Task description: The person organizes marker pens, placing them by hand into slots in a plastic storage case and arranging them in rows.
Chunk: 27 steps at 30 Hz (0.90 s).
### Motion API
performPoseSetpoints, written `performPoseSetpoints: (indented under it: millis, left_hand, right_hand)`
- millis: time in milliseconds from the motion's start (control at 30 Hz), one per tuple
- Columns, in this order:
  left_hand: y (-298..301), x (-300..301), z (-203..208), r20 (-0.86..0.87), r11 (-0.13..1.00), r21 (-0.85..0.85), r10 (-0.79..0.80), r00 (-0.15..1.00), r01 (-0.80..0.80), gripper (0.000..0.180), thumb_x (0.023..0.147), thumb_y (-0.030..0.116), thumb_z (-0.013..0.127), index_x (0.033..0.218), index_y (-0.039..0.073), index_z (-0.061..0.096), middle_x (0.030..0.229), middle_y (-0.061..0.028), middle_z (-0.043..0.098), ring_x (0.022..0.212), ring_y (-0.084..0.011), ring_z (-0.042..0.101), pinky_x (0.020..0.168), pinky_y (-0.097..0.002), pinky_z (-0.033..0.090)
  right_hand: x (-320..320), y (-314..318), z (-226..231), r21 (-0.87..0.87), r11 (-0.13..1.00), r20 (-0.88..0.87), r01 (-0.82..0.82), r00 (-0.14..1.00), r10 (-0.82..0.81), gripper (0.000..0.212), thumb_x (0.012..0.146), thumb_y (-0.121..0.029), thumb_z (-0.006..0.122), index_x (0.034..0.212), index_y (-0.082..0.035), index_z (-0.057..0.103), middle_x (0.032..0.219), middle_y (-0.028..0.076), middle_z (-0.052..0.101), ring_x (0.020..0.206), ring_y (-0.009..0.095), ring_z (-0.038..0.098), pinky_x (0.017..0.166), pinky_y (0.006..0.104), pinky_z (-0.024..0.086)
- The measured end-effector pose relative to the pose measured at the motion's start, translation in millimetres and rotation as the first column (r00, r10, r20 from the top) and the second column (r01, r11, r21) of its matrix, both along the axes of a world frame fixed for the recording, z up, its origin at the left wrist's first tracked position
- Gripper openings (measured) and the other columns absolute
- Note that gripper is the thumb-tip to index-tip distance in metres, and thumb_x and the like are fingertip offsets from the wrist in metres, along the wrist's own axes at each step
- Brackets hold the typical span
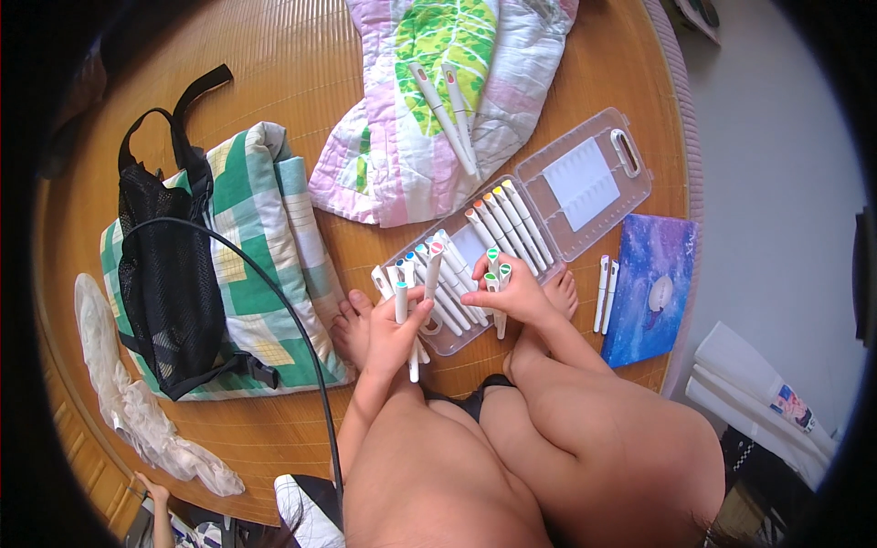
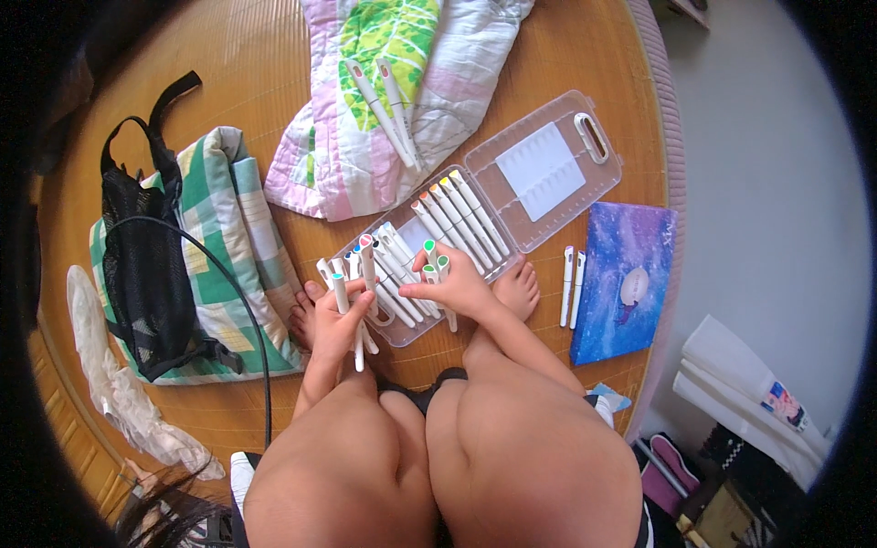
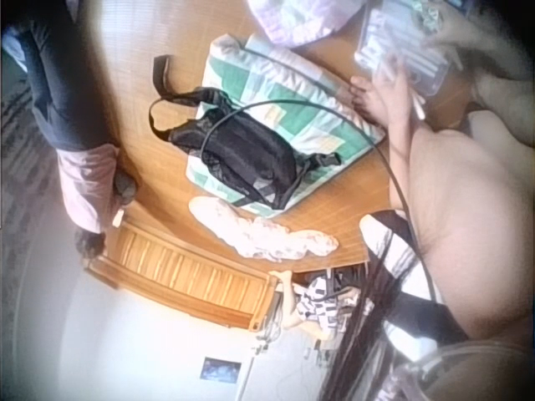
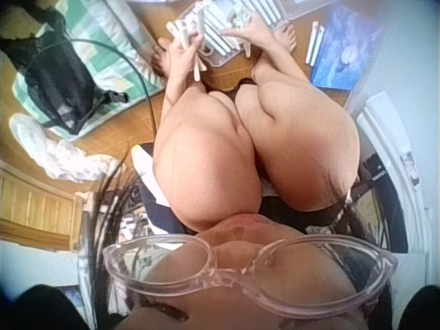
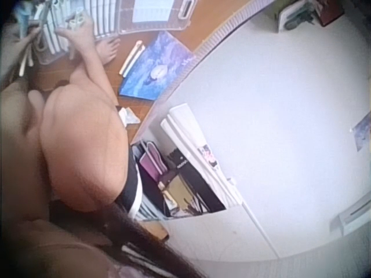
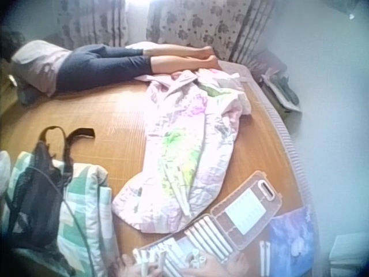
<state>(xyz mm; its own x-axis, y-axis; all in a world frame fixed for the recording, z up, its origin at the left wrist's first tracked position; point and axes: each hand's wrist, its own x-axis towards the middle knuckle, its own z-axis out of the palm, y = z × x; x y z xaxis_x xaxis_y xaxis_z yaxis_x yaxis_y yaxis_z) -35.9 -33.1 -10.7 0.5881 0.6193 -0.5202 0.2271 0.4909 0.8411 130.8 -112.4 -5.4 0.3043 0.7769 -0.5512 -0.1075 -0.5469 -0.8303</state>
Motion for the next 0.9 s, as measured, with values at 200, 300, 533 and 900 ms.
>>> performPoseSetpoints:
  millis: [200, 300, 533, 900]
  left_hand:
    - [0, 7, 6, -0.025, 0.997, 0.066, -0.05, 0.998, 0.051, 0.019, 0.073, 0.009, 0.057, 0.088, -0.002, 0.056, 0.074, -0.0038, 0.055, 0.067, -0.0076, 0.049, 0.06, -0.0196, 0.039]
    - [1, 10, 4, 0.001, 0.991, 0.116, -0.074, 0.997, 0.074, 0.018, 0.072, 0.01, 0.058, 0.087, -0.001, 0.057, 0.075, -0.0057, 0.056, 0.068, -0.0098, 0.05, 0.063, -0.0223, 0.04]
    - [1, 2, -1, 0.016, 0.998, -0.069, -0.013, 1.0, 0.014, 0.018, 0.073, 0.007, 0.056, 0.089, -0.001, 0.056, 0.08, -0.0047, 0.057, 0.07, -0.0077, 0.05, 0.063, -0.0189, 0.039]
    - [2, 1, -6, 0.018, 0.99, -0.135, -0.025, 1.0, 0.027, 0.02, 0.074, 0.007, 0.055, 0.092, -0.002, 0.055, 0.084, -0.0035, 0.057, 0.071, -0.0063, 0.049, 0.063, -0.0179, 0.039]
  right_hand:
    - [-3, 6, 1, 0.101, 0.992, -0.087, -0.082, 0.992, 0.091, 0.026, 0.059, -0.016, 0.07, 0.069, -0.005, 0.049, 0.065, 0.0, 0.05, 0.061, 0.007, 0.046, 0.057, 0.0197, 0.037]
    - [-2, 9, 7, 0.029, 0.999, -0.328, 0.013, 0.945, -0.002, 0.02, 0.063, -0.012, 0.067, 0.07, -0.005, 0.049, 0.062, 0.001, 0.051, 0.056, 0.006, 0.047, 0.052, 0.0185, 0.038]
    - [0, -15, 4, 0.027, 0.998, -0.479, -0.051, 0.876, 0.058, 0.015, 0.067, -0.009, 0.064, 0.071, -0.004, 0.05, 0.059, 0.001, 0.051, 0.054, 0.007, 0.05, 0.049, 0.0189, 0.039]
    - [-13, -42, -4, -0.002, 0.936, -0.521, -0.352, 0.799, 0.299, 0.016, 0.064, -0.011, 0.066, 0.069, -0.003, 0.053, 0.064, 0.0, 0.054, 0.059, 0.005, 0.048, 0.055, 0.0186, 0.039]
